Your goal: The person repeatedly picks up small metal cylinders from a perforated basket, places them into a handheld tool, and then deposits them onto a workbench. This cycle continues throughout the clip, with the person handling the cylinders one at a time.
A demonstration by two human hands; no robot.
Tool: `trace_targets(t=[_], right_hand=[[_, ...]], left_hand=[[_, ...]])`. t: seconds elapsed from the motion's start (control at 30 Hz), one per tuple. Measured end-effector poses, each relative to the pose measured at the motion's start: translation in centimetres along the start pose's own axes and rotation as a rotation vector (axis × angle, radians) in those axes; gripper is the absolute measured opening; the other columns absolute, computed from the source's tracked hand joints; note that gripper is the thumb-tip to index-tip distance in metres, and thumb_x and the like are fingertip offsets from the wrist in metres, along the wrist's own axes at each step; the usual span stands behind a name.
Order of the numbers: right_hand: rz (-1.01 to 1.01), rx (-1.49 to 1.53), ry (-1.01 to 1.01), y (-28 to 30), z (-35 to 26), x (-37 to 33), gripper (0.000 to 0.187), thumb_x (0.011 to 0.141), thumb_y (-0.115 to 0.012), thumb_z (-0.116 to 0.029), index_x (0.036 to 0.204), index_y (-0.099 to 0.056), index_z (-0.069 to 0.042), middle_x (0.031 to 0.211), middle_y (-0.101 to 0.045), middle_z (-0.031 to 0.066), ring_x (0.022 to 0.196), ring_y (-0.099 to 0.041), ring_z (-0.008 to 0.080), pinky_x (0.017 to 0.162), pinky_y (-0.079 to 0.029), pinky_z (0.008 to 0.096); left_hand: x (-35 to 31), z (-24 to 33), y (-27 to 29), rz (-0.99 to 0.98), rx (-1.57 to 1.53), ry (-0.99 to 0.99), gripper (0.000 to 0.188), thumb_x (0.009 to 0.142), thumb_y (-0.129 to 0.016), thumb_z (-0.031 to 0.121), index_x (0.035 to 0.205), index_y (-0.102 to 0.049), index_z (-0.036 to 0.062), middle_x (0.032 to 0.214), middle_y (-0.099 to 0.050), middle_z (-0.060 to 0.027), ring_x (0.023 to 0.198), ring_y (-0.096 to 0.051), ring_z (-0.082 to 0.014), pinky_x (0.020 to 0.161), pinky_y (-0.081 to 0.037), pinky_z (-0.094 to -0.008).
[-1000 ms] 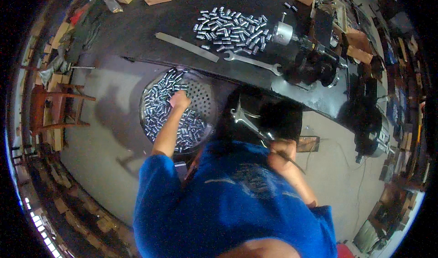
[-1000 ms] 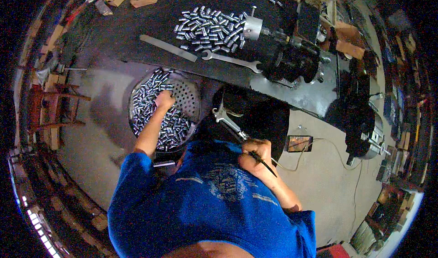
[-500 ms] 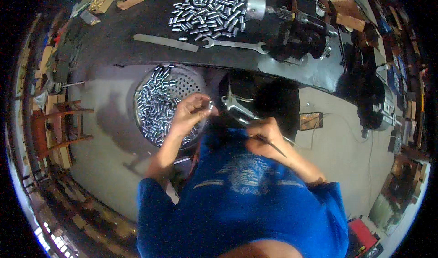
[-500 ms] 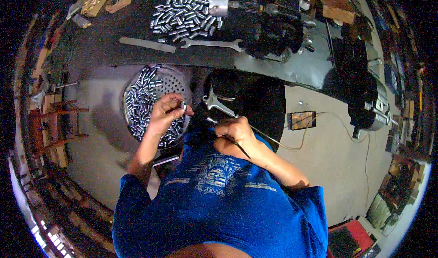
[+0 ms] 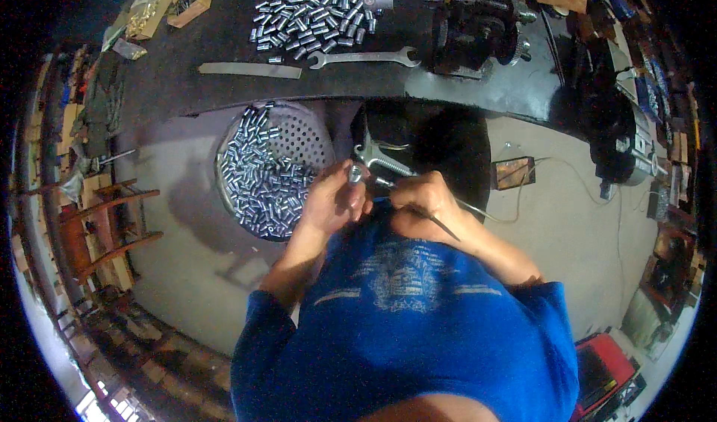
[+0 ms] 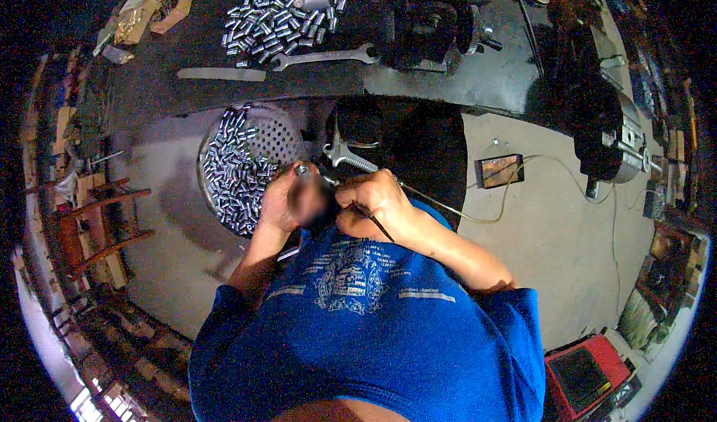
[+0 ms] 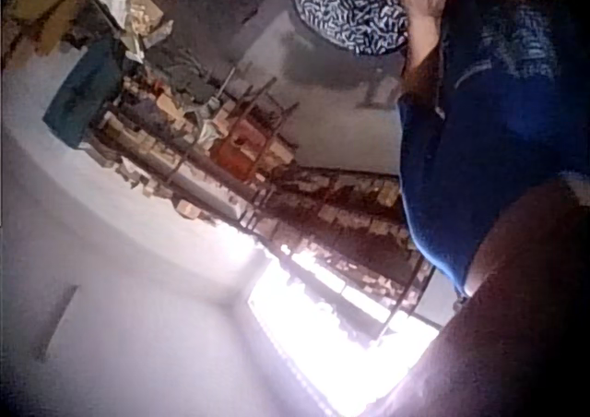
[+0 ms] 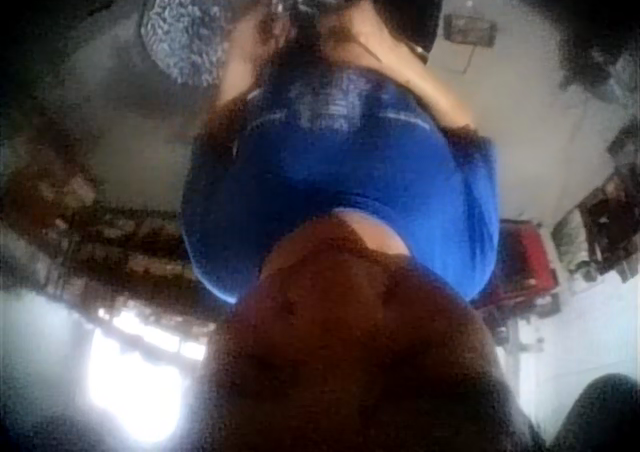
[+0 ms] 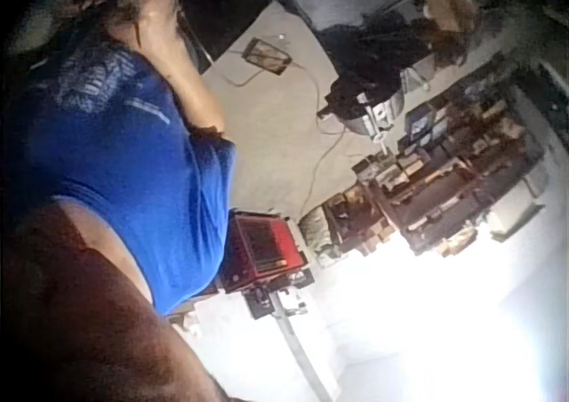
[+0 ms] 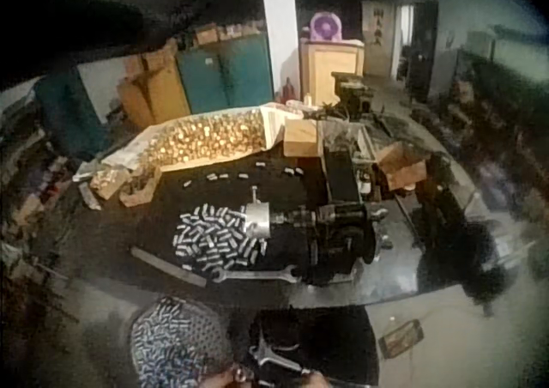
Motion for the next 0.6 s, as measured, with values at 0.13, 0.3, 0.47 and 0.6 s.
trace_targets(t=[0.13, 0.3, 0.47, 0.6], right_hand=[[-0.018, 0.007, 0.009, -0.1, 0.5, -0.2, 0.016, 0.057, -0.061, -0.010, 0.055, -0.047, -0.003, 0.054, -0.048, 0.0136, 0.051, -0.052, 0.0324, 0.046, -0.041, 0.0409], [-0.081, -0.026, 0.014, 0.1, -0.1, 0.0, 0.017, 0.057, -0.063, -0.016, 0.056, -0.050, -0.004, 0.057, -0.051, 0.0125, 0.054, -0.054, 0.0316, 0.048, -0.042, 0.0425], [-0.070, -0.108, -0.007, -0.4, -0.1, -0.3, 0.016, 0.056, -0.064, -0.018, 0.059, -0.054, -0.005, 0.058, -0.053, 0.0121, 0.055, -0.055, 0.0311, 0.050, -0.044, 0.0422], [-0.038, -0.107, -0.018, -0.3, 0.1, -0.4, 0.014, 0.055, -0.065, -0.016, 0.062, -0.057, -0.006, 0.059, -0.054, 0.0118, 0.055, -0.056, 0.0303, 0.050, -0.045, 0.0410]], left_hand=[[-0.4, 1.3, -1.2, 0.072, 0.339, -0.130, 0.031, 0.091, -0.045, 0.025, 0.090, -0.058, -0.0029, 0.052, -0.053, -0.0088, 0.040, -0.051, -0.0198, 0.047, -0.046, -0.0312], [-0.7, 3.2, -3.4, -0.019, 0.819, -0.232, 0.021, 0.086, -0.055, 0.016, 0.086, -0.060, -0.0046, 0.060, -0.058, -0.0104, 0.047, -0.055, -0.0148, 0.045, -0.047, -0.0261], [-0.9, 3.5, -5.0, -0.085, 0.972, -0.264, 0.015, 0.082, -0.060, 0.006, 0.092, -0.061, -0.0051, 0.076, -0.063, -0.0094, 0.066, -0.060, -0.0122, 0.058, -0.051, -0.0255], [-0.8, 3.7, -5.3, -0.107, 1.048, -0.309, 0.015, 0.079, -0.061, 0.002, 0.093, -0.062, -0.0041, 0.089, -0.063, -0.0086, 0.081, -0.060, -0.0124, 0.072, -0.049, -0.0249]])
Point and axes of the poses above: each hand's wrist, its own x-axis towards the middle knuckle, its own y-axis out of the back of the hand, z = x × y, the point moved 3 cm from there along x, towards the middle knuckle
